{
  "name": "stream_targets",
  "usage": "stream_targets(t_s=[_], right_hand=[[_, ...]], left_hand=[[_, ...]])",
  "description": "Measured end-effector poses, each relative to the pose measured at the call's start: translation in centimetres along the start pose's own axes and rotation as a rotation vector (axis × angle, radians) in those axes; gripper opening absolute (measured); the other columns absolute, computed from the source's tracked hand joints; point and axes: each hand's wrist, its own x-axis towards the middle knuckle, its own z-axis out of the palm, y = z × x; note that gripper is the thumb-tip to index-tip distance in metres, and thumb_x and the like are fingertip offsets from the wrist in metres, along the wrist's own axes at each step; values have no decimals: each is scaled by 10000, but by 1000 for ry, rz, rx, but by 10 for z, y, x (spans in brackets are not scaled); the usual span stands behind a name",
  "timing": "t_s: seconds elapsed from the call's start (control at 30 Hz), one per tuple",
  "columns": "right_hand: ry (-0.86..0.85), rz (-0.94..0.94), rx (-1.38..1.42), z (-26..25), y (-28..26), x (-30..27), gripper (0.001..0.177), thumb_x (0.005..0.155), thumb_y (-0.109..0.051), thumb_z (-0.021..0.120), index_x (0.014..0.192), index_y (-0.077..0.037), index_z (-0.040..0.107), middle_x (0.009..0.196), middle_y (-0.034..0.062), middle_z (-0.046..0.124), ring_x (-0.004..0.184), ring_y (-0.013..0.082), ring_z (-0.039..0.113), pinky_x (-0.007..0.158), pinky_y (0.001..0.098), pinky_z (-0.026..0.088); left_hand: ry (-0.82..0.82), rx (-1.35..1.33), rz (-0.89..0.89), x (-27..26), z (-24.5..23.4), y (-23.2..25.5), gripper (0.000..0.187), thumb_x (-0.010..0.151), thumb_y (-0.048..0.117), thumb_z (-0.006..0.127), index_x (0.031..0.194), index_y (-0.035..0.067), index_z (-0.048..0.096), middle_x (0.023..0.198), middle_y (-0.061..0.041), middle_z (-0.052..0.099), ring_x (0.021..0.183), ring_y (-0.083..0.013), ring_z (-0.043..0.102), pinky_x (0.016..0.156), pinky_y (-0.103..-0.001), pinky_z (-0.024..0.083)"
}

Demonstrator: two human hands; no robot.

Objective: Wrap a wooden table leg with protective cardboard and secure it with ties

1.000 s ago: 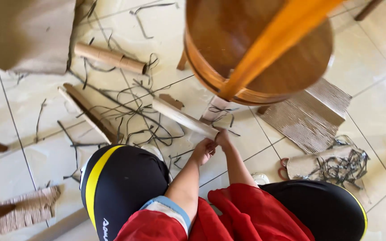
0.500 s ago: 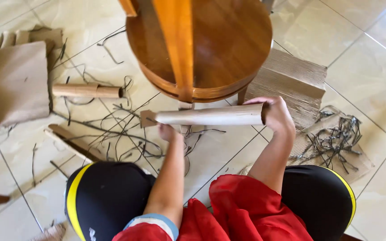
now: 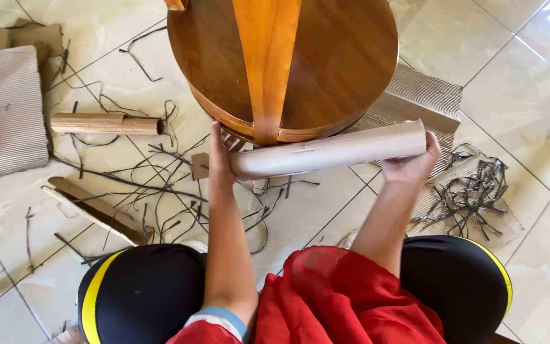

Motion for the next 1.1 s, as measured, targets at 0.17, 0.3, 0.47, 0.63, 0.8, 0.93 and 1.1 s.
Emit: stream_targets(t_s=[0.17,0.3,0.47,0.63,0.8,0.93,1.1], right_hand=[[408,37,639,35,10,-17,504,686,-647,642,789,-153,664,753,61,721,666,216,727,636,350,645],[277,-140,690,80,92,-40,733,957,-730,551,1481,-219,518,1602,20,425,1416,265,497,1230,497,338],[184,-348,484,151,100,-132,748,1038,-544,541,1614,-141,285,1682,182,180,1523,322,287,1278,537,188],[114,-689,-203,134,169,-125,906,654,-108,928,1433,-17,473,1333,217,563,1307,284,538,1134,450,374],[101,-640,-78,113,185,-96,738,588,15,965,1255,16,648,1116,204,733,1052,231,690,968,443,541],[214,-455,162,66,254,-46,497,811,-146,851,1238,15,653,1138,154,691,1026,174,644,908,389,542],[238,-290,215,75,253,-57,541,879,-249,841,1306,5,628,1244,174,633,1098,181,574,955,403,504]], left_hand=[[86,-236,40,78,-19,-70,1002,870,782,661,1540,77,424,1482,-218,502,1392,-442,449,1113,-577,402],[343,50,119,-26,65,-21,763,932,603,641,1523,150,478,1542,-130,503,1430,-343,464,1184,-502,351],[336,-83,203,-45,80,-16,557,1023,401,562,1455,49,540,1421,-209,594,1321,-343,576,1116,-469,473],[376,-107,249,-34,78,-32,474,1022,340,567,1378,30,609,1317,-253,650,1202,-340,646,1043,-483,523],[349,-268,265,7,56,-70,495,1005,335,633,1423,73,587,1292,-206,668,1149,-334,681,1015,-519,532],[173,-426,163,-16,60,-32,653,955,515,619,1473,130,520,1496,-149,478,1389,-313,421,1204,-545,272],[19,-615,194,-4,39,21,943,931,682,571,1589,50,329,1631,-297,270,1508,-477,260,1214,-671,164]])
